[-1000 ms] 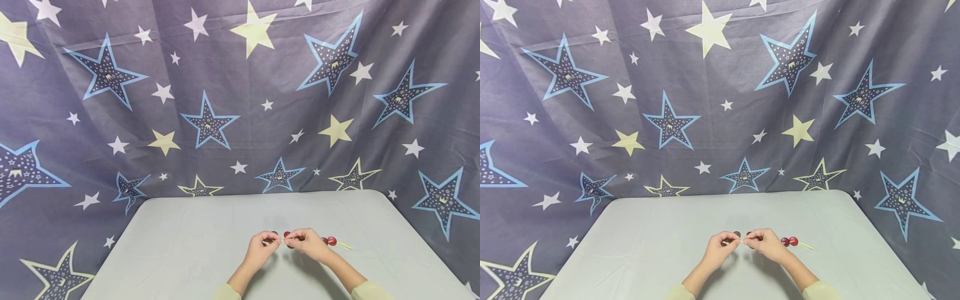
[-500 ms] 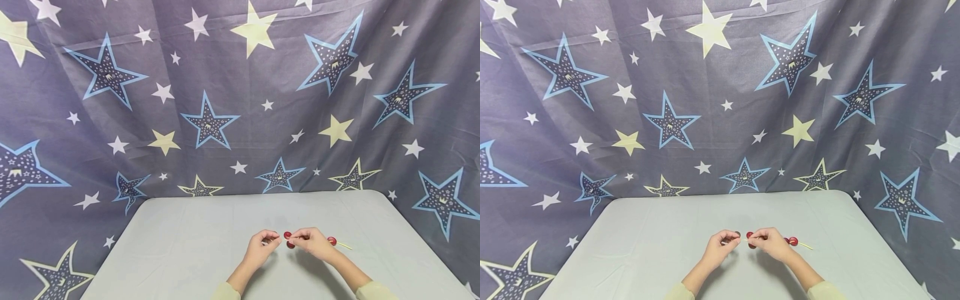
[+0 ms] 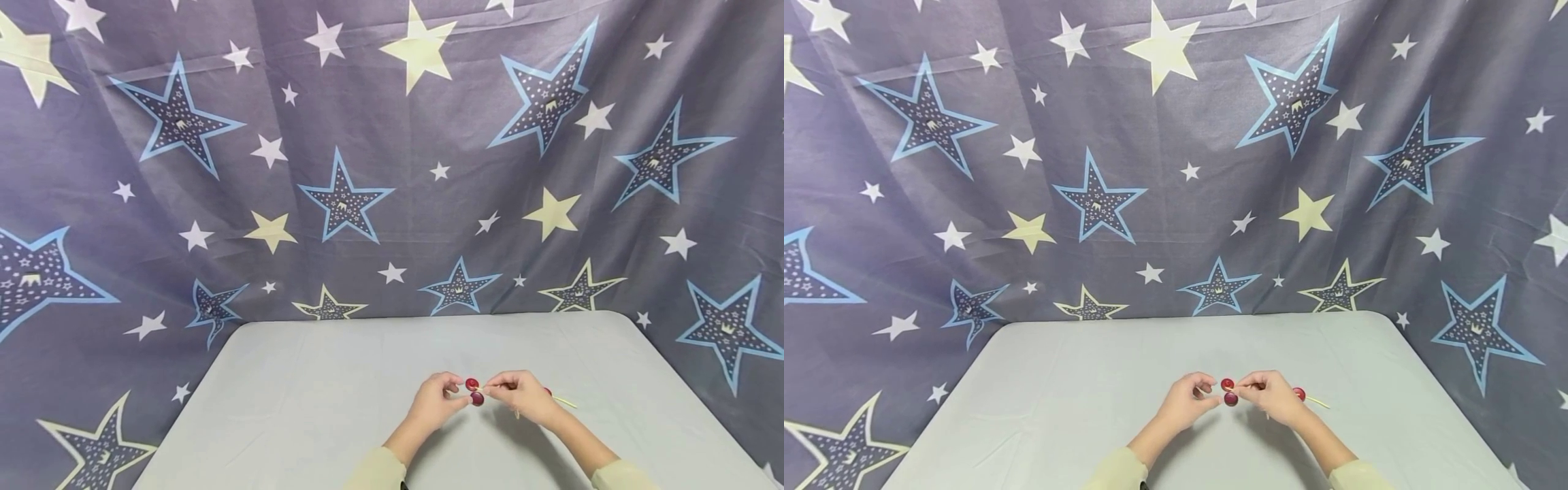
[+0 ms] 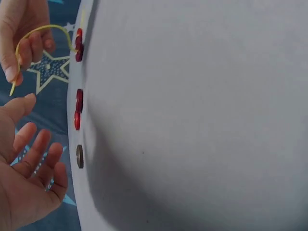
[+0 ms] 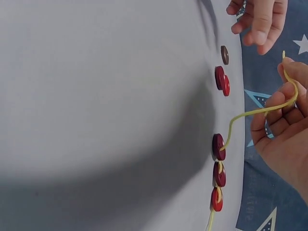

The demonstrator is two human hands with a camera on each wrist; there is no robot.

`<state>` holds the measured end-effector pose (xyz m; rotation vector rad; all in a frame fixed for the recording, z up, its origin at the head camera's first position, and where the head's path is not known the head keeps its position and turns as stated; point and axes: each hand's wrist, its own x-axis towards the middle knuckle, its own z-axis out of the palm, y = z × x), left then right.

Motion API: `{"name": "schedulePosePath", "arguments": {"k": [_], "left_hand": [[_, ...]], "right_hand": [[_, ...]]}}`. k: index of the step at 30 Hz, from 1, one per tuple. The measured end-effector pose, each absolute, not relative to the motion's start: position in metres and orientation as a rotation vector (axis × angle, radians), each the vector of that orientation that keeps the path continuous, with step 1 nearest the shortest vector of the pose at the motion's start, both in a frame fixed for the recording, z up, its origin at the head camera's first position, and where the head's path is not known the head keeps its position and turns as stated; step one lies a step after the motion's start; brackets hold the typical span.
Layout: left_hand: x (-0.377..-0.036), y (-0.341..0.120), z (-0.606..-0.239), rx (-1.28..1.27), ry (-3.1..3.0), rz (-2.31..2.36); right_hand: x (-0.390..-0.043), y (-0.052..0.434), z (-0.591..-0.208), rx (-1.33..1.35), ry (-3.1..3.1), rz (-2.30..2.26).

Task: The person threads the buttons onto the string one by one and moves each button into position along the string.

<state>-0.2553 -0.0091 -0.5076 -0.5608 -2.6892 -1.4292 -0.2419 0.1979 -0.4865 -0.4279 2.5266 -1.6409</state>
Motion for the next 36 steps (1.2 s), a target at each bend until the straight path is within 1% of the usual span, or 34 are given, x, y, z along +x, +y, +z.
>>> {"name": "schedulePosePath", "arguments": {"k": [4, 11, 14, 21, 29, 36], "left_hand": [[-0.257, -0.003, -0.510, -0.596, -2.739, -1.284], [-0.262, 0.004, -0.525, -0.674, -2.675, -1.024], [-0.262, 0.007, -0.528, -0.681, -2.656, -0.992], [-0.260, 0.017, -0.527, -0.569, -2.779, -0.885], [-0.259, 0.023, -0.530, -0.541, -2.814, -0.618], [-0.260, 0.026, -0.529, -0.511, -2.877, -0.521]], "right_hand": [[-0.242, 0.201, -0.487, -0.429, 2.547, -1.616], [-0.244, 0.204, -0.490, -0.451, 2.557, -1.589], [-0.244, 0.206, -0.491, -0.448, 2.553, -1.581], [-0.245, 0.206, -0.491, -0.464, 2.538, -1.602], [-0.246, 0.206, -0.492, -0.459, 2.544, -1.599], [-0.245, 0.206, -0.493, -0.449, 2.559, -1.584]]}}
